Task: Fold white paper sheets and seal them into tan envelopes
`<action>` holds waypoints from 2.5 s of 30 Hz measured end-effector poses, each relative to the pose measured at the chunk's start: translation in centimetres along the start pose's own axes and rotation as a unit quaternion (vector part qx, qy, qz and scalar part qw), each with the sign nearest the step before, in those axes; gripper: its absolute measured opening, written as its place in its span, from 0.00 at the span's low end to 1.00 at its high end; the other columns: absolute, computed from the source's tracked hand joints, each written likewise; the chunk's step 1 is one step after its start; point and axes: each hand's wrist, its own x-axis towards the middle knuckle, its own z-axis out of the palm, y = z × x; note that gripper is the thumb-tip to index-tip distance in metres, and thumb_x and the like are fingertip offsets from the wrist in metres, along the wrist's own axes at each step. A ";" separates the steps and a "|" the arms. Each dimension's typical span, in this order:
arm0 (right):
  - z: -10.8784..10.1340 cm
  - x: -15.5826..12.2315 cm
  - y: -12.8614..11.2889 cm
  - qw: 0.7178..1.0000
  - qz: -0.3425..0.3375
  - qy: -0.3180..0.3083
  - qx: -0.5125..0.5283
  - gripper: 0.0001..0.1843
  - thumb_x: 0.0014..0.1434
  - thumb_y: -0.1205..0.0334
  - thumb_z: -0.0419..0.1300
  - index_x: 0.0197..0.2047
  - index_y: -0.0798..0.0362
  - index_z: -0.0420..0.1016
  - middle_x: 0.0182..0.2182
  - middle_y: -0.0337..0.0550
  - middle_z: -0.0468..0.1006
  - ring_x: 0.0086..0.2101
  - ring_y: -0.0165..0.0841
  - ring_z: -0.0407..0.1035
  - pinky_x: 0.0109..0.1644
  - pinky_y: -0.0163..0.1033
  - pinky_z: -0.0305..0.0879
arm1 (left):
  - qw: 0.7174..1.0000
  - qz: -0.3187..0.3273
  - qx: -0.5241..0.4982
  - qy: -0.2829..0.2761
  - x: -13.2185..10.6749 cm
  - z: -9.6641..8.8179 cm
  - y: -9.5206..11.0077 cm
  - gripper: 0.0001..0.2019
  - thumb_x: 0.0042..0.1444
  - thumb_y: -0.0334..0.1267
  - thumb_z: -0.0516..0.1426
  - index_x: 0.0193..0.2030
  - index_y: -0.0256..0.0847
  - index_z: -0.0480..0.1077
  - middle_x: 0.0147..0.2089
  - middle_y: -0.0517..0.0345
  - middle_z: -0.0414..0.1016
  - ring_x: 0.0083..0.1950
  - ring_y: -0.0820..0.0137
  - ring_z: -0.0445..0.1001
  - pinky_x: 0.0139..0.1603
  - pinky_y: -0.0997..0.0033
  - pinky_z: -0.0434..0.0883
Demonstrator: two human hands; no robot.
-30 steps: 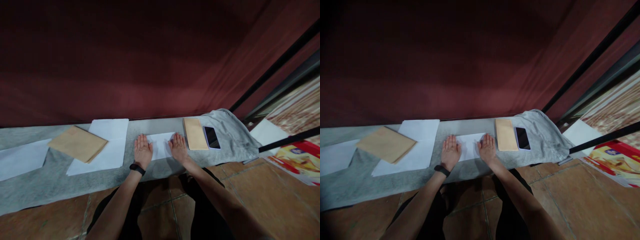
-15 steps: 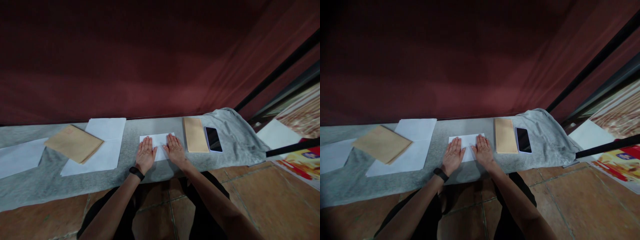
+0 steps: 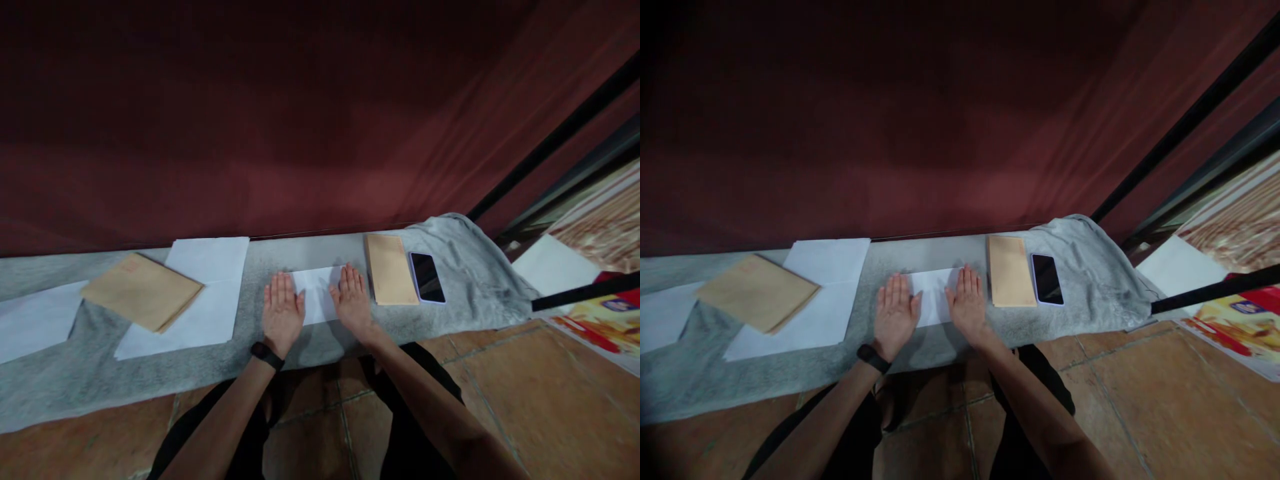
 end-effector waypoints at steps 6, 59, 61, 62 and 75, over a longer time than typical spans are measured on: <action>0.4 -1.5 -2.7 0.992 -0.111 -0.059 0.031 0.31 0.77 0.56 0.38 0.75 0.62 0.56 0.74 0.54 0.55 0.73 0.41 0.49 0.77 0.52 0.44 | 0.992 0.080 0.001 -0.102 -1.4 0.5 2.5 0.29 0.69 0.32 0.41 0.75 0.31 0.56 0.78 0.44 0.53 0.79 0.60 0.50 0.78 0.50 0.50; -2.0 0.1 -0.6 0.561 0.309 -0.180 0.746 0.19 0.48 0.58 0.73 0.43 0.50 0.77 0.43 0.43 0.86 0.40 0.40 0.81 0.47 0.44 0.79 | 0.769 -0.295 -0.564 -0.066 2.6 -2.2 -0.3 0.37 0.58 0.43 0.65 0.72 0.43 0.57 0.58 0.46 0.75 0.47 0.64 0.79 0.47 0.62 0.79; -2.0 -0.5 -1.2 0.541 0.310 -0.203 0.755 0.19 0.48 0.56 0.74 0.43 0.49 0.78 0.43 0.42 0.86 0.40 0.39 0.82 0.47 0.44 0.79 | 0.735 -0.316 -0.597 -0.053 2.3 -2.0 0.2 0.42 0.50 0.38 0.69 0.71 0.44 0.59 0.55 0.51 0.76 0.45 0.66 0.79 0.46 0.65 0.77; -2.1 -0.7 -1.3 0.532 0.310 -0.220 0.757 0.19 0.49 0.55 0.74 0.43 0.49 0.78 0.41 0.41 0.86 0.39 0.39 0.82 0.48 0.44 0.79 | 0.724 -0.324 -0.607 -0.043 2.2 -2.0 0.2 0.43 0.48 0.37 0.70 0.71 0.44 0.59 0.52 0.53 0.76 0.44 0.67 0.78 0.46 0.66 0.76; -3.1 0.2 4.2 0.883 0.212 -0.065 0.413 0.21 0.60 0.54 0.58 0.54 0.52 0.73 0.46 0.51 0.82 0.48 0.45 0.78 0.51 0.52 0.76 | 0.772 -0.258 -0.565 -0.138 2.0 -2.2 -1.3 0.36 0.44 0.34 0.65 0.64 0.36 0.70 0.29 0.65 0.74 0.30 0.72 0.73 0.35 0.72 0.70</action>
